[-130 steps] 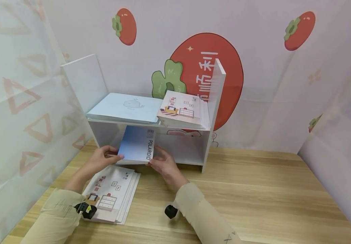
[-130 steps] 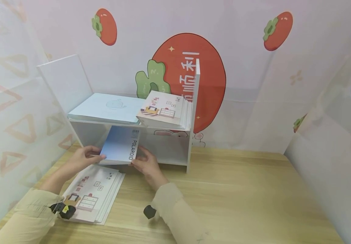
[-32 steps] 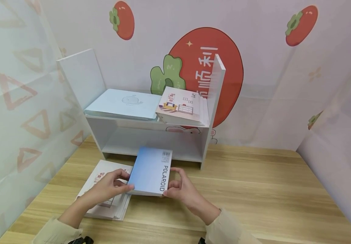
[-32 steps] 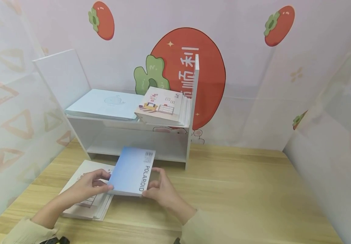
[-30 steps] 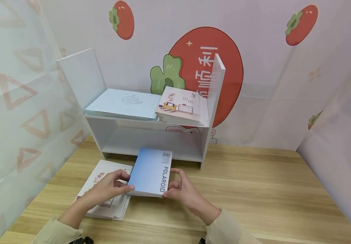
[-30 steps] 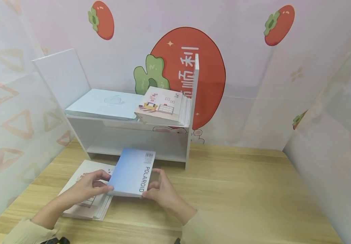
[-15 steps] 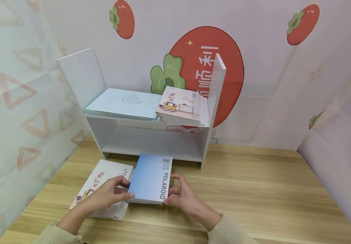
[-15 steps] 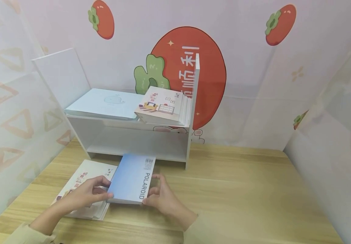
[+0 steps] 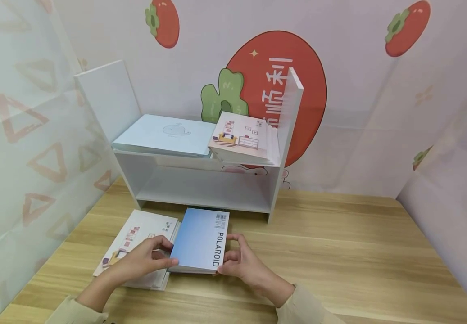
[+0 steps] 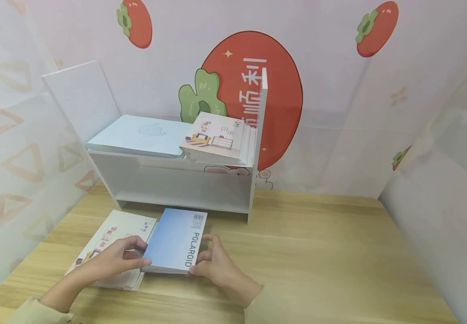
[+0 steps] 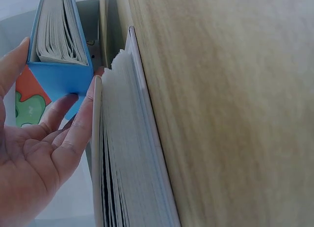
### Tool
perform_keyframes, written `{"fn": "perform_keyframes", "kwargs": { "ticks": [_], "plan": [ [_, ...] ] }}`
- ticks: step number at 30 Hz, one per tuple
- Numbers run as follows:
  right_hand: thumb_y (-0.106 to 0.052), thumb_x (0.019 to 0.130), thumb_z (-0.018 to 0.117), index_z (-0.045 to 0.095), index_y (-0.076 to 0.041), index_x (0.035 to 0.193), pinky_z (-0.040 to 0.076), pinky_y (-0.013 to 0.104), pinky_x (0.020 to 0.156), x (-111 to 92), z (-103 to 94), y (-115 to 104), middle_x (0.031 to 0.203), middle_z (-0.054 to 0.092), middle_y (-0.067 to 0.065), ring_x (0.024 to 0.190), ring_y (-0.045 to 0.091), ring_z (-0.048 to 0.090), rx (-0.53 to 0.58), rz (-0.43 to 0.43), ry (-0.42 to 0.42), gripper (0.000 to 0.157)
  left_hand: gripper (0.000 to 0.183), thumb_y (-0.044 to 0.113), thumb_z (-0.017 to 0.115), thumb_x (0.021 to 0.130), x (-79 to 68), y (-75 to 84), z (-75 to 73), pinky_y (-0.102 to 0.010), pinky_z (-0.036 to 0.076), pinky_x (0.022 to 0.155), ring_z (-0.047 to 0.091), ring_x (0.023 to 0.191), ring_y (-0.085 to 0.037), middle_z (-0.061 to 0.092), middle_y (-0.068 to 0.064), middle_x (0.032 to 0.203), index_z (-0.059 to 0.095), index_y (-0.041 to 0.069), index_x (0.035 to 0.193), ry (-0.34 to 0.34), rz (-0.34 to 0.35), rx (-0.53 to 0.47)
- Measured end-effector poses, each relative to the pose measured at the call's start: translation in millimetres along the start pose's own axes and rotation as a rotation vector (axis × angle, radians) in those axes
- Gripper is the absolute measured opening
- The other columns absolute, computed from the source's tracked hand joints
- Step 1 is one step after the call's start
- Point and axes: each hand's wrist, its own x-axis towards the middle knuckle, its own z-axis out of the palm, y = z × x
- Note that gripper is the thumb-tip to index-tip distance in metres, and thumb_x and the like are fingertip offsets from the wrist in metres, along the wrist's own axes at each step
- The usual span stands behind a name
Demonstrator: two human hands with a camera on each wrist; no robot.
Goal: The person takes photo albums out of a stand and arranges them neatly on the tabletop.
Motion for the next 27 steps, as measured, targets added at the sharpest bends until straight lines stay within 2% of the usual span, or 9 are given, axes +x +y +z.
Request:
{"fn": "perform_keyframes", "kwargs": {
  "ticks": [7, 12, 19, 27],
  "plan": [
    [0.007, 0.084, 0.064, 0.018, -0.002, 0.146, 0.051, 0.028, 0.084, -2, -1.4, 1, 0.091, 0.069, 0.008, 0.085, 0.025, 0.071, -0.009, 0.001, -0.022, 0.077, 0.043, 0.026, 0.073, 0.091, -0.1, 4.5, 1.4, -0.025, 0.055, 0.078, 0.067, 0.103, -0.027, 0.064, -0.014, 0.109, 0.057, -0.007, 0.113, 0.005, -0.024, 0.079],
    [0.007, 0.084, 0.064, 0.019, -0.002, 0.145, 0.05, 0.028, 0.081, -3, -1.5, 2, 0.09, 0.069, 0.007, 0.084, 0.023, 0.071, 0.003, 0.009, -0.029, 0.077, 0.04, 0.025, 0.073, 0.091, -2.2, 7.5, 2.7, -0.026, 0.055, 0.078, 0.067, 0.099, -0.023, 0.067, -0.011, 0.106, 0.059, -0.007, 0.112, -0.003, -0.02, 0.098],
    [0.007, 0.083, 0.063, 0.019, -0.002, 0.145, 0.048, 0.027, 0.076, -3, -1.7, 4, 0.089, 0.068, 0.004, 0.081, 0.018, 0.07, 0.035, 0.03, -0.031, 0.076, 0.047, 0.031, 0.073, 0.091, -3.6, 11.5, 3.7, -0.039, 0.058, 0.082, 0.069, 0.103, -0.029, 0.071, -0.018, 0.111, 0.06, -0.007, 0.115, 0.0, -0.067, 0.138],
    [0.008, 0.083, 0.063, 0.017, -0.002, 0.146, 0.051, 0.028, 0.078, -4, -1.4, 6, 0.092, 0.07, 0.009, 0.081, 0.019, 0.07, 0.05, 0.027, -0.03, 0.079, 0.053, 0.032, 0.074, 0.09, -4.8, 13.8, 7.4, -0.044, 0.059, 0.083, 0.07, 0.103, -0.036, 0.071, -0.024, 0.111, 0.062, -0.011, 0.118, 0.017, -0.057, 0.214]
  ]
}}
